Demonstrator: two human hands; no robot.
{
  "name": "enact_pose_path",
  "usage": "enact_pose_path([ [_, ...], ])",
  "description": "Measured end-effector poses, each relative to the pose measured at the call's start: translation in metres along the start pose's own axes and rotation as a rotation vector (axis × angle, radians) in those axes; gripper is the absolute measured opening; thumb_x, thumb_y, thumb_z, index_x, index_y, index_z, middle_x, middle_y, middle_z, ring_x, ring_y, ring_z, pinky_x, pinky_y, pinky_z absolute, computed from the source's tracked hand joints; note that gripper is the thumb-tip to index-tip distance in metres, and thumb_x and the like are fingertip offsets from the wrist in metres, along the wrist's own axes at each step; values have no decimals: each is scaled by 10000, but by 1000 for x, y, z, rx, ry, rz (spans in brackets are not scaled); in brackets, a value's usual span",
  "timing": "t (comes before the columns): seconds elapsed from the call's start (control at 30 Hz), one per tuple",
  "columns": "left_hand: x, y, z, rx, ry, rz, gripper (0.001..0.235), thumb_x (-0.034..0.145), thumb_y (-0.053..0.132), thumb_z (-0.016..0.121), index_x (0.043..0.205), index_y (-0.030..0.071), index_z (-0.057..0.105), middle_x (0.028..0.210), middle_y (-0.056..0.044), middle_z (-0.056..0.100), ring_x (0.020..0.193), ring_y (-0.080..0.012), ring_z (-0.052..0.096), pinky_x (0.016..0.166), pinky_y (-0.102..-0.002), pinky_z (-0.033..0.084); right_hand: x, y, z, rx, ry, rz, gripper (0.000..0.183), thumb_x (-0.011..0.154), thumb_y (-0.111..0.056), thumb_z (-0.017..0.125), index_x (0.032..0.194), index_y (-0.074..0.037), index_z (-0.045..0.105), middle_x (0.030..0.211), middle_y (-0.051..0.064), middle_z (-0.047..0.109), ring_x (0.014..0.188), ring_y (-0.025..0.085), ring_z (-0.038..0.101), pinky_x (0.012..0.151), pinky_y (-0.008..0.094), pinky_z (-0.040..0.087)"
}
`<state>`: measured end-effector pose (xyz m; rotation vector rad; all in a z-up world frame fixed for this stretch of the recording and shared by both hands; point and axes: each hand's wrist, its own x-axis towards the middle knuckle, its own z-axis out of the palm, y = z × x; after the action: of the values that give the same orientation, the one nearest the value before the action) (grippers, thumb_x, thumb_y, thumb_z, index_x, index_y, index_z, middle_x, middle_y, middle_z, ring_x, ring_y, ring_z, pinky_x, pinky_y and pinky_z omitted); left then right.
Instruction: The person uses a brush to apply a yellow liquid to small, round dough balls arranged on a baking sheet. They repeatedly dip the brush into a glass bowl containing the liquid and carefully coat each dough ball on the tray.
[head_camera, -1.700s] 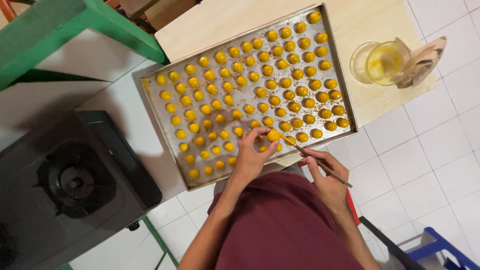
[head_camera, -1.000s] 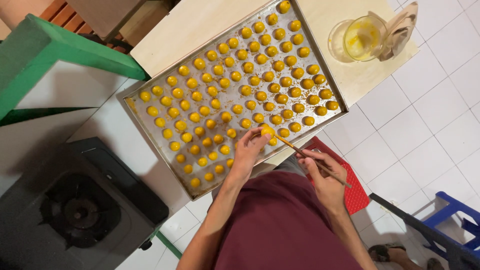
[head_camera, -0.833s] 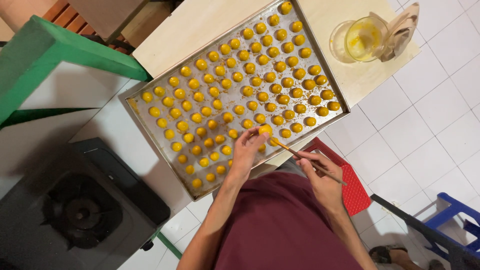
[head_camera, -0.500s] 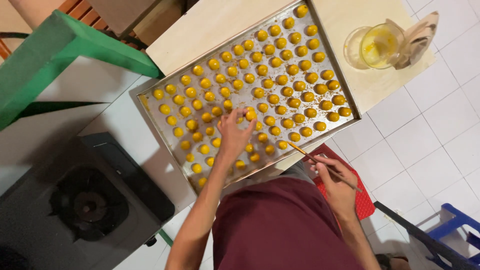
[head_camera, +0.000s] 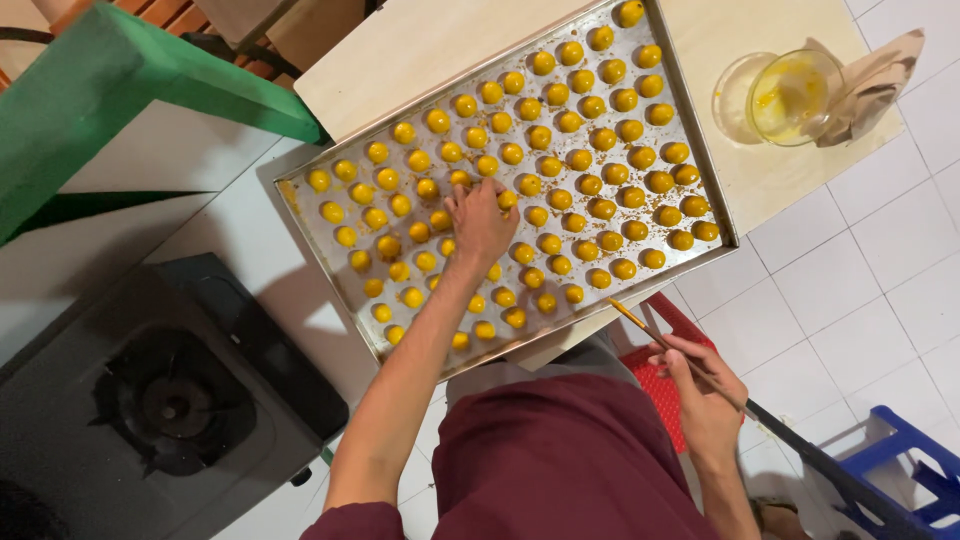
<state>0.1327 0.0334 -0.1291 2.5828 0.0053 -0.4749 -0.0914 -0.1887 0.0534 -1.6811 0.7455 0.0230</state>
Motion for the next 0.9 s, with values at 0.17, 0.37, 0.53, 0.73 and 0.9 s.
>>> enact_pose_path([
  [0.17,3,15,-12,22,-43,-43,329,868,301,783,1101,129,628,982,-45,741,1123,-294,523,988,-460,341,4,1,0,10,4,11,230,1004,-16,607,1193,97,675,1050,247,746,933,256,734,862,294,604],
  [0.37,14,5,6,118,-4,-24,413,825,326,809,1081,117,561,932,-79,721,1131,-341,515,977,-488,350,6,-4,2,7,-2,-8,225,1001,-7,608,1188,95,680,1044,241,751,934,261,739,847,289,607],
  [0.53,14,8,0,124,-70,-33,450,853,327,795,1143,88,548,943,-84,742,1144,-339,526,987,-481,348,5,-3,0,23,14,6,231,995,15,608,1199,102,674,1030,246,749,969,280,747,875,300,617],
  [0.73,18,-4,14,153,2,2,406,834,324,783,1099,117,556,944,-92,736,1165,-348,515,989,-491,334,6,2,-3,46,46,-31,223,1012,3,594,1198,99,669,1029,248,745,949,270,742,844,293,609],
  [0.9,17,-2,14,307,24,24,407,839,358,771,1093,115,567,905,-117,736,1176,-364,518,986,-494,348,11,1,-3,66,83,-53,223,1027,2,585,1215,103,650,1058,257,735,930,265,728,822,296,599],
])
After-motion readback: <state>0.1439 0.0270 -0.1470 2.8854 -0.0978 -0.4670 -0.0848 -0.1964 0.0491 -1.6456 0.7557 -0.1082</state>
